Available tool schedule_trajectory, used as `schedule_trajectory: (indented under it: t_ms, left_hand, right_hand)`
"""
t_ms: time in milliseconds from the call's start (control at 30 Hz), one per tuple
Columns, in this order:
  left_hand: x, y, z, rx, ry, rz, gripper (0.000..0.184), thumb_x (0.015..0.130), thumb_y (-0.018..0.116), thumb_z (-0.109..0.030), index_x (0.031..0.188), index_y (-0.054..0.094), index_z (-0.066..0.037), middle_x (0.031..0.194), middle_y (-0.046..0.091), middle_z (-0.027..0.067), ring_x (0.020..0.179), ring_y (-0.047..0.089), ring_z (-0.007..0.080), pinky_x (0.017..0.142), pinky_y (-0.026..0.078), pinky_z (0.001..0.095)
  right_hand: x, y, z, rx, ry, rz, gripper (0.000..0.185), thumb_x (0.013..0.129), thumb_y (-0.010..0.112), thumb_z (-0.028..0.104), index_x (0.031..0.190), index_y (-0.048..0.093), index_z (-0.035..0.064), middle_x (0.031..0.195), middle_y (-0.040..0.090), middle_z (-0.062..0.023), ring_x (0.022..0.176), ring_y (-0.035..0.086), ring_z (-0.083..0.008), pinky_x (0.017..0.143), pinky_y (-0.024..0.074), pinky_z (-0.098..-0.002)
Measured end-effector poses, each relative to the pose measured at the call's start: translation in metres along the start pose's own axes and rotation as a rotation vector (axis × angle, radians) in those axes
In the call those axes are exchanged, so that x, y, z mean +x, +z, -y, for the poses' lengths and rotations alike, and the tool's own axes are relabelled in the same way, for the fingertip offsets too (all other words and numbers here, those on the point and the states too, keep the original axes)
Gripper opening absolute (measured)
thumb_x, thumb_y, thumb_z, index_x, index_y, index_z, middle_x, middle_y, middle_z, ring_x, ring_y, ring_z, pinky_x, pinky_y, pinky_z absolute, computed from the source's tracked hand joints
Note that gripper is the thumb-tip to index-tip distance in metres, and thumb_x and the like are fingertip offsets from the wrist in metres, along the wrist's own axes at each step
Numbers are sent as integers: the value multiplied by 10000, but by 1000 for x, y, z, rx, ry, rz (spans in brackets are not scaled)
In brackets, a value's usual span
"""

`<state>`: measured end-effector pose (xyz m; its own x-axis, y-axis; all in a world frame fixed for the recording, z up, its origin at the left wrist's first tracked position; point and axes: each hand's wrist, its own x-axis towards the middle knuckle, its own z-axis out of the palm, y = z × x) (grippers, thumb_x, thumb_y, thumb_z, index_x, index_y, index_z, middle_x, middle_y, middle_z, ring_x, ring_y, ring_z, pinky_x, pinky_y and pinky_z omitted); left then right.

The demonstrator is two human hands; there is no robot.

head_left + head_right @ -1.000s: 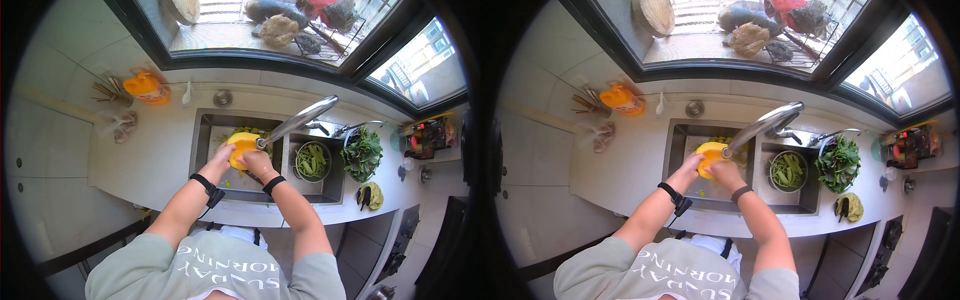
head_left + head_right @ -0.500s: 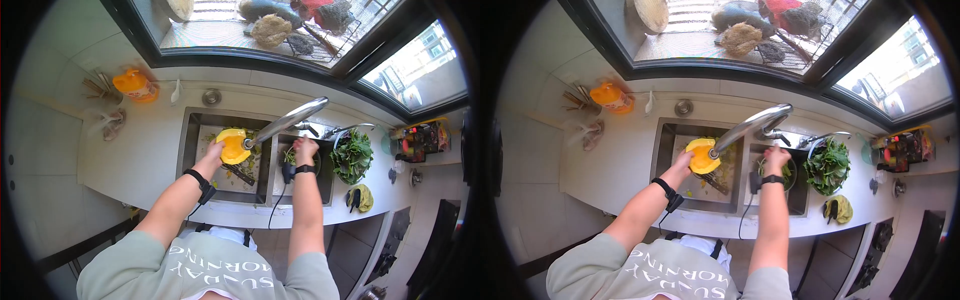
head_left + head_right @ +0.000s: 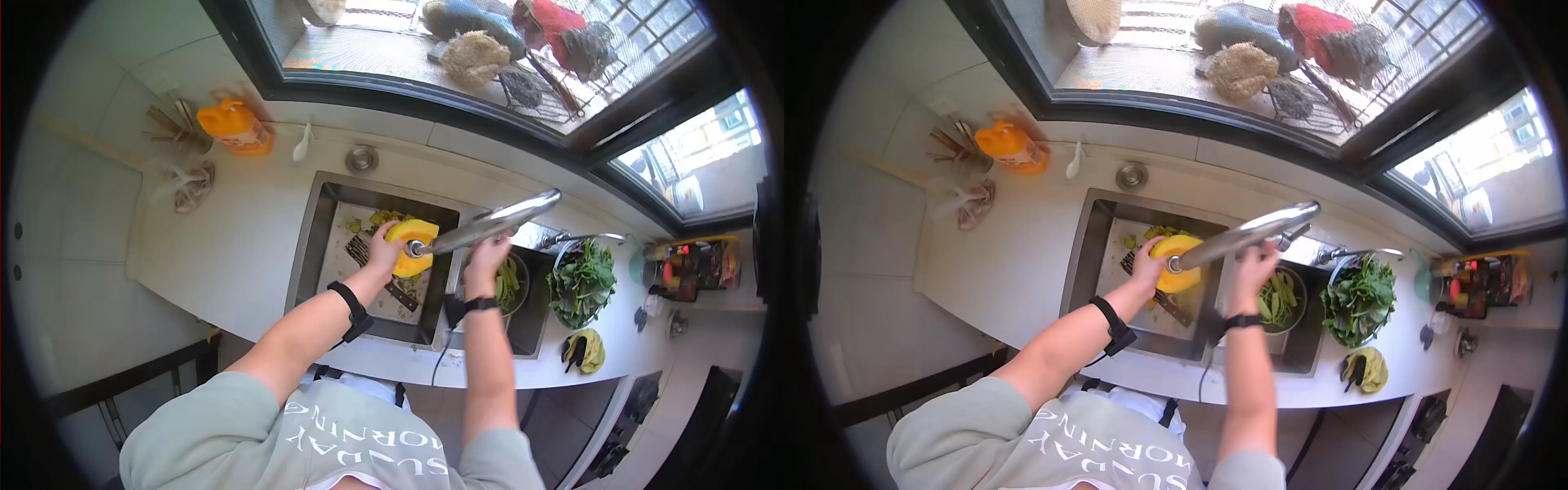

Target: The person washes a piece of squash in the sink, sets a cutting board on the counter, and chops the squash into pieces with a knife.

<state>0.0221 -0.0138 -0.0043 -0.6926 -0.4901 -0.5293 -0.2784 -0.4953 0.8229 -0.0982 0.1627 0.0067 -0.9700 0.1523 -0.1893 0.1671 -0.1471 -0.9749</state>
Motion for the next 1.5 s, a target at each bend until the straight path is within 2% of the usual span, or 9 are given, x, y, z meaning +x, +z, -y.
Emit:
schedule_trajectory:
  t_ms: [33,167,367,433,567,800,1033,1100,1500]
  left_hand:
    - [-6,6,-2,225,157,-79,389,828,623,-1,1212,583,-50,1185,627,93,1063,626,234,884,517,363]
    - [-40,14,-31,757,622,-96,411,789,680,-43,1191,611,-91,1179,637,119,1118,588,307,941,481,369]
    - [-36,-13,-8,982,733,134,291,771,580,-76,1051,648,-35,1071,654,127,1104,566,346,938,483,403]
    - [-33,-17,-1,1159,1050,118,238,781,573,-106,998,651,-48,1022,650,137,1065,577,340,884,506,402]
    - [-36,-21,-18,910,807,213,266,752,613,-132,1012,643,-83,1015,639,110,1042,575,337,920,451,426]
    - [-18,-19,-45,1101,1054,74,299,771,631,-233,1042,655,-107,1066,639,103,1081,566,309,938,434,426]
    - [23,-59,-32,593,20,185,424,919,582,-404,1156,646,-59,1106,677,108,1072,624,245,927,483,386]
    - [20,-73,-40,-55,-450,459,433,957,550,-396,1164,635,-26,1115,679,123,1028,646,207,878,511,354]
    - [-20,-101,-44,-91,-187,522,467,853,723,-198,1261,540,-61,1180,631,60,1109,590,173,956,470,350]
  right_hand:
    - [-36,24,-2,110,119,9,130,978,512,170,1087,497,102,943,580,-34,701,514,-112,541,415,-272]
    - [-103,63,-27,460,762,125,316,996,461,358,1158,563,107,1126,629,-59,1023,601,-211,877,497,-406]
    - [-84,65,-23,603,863,332,335,967,501,338,1109,595,50,1011,678,-106,967,642,-264,888,513,-399]
    - [-71,63,-47,538,847,370,289,927,564,322,1026,609,54,957,682,-108,887,652,-249,805,536,-392]
    - [-68,58,-70,491,890,400,262,890,607,313,966,610,62,909,679,-94,839,648,-221,768,540,-377]
    - [-111,74,-46,512,857,393,441,960,510,447,1233,543,102,1217,601,-74,1122,582,-252,966,485,-420]
    - [-122,56,-40,279,765,392,515,973,450,473,1279,526,66,1258,597,-116,1139,590,-310,980,468,-492]
    - [-122,53,-41,291,779,389,523,975,440,474,1281,526,59,1263,598,-120,1140,589,-313,978,469,-494]
    - [-110,69,-58,376,811,287,430,986,444,379,1232,561,47,1209,626,-146,1092,610,-316,945,494,-464]
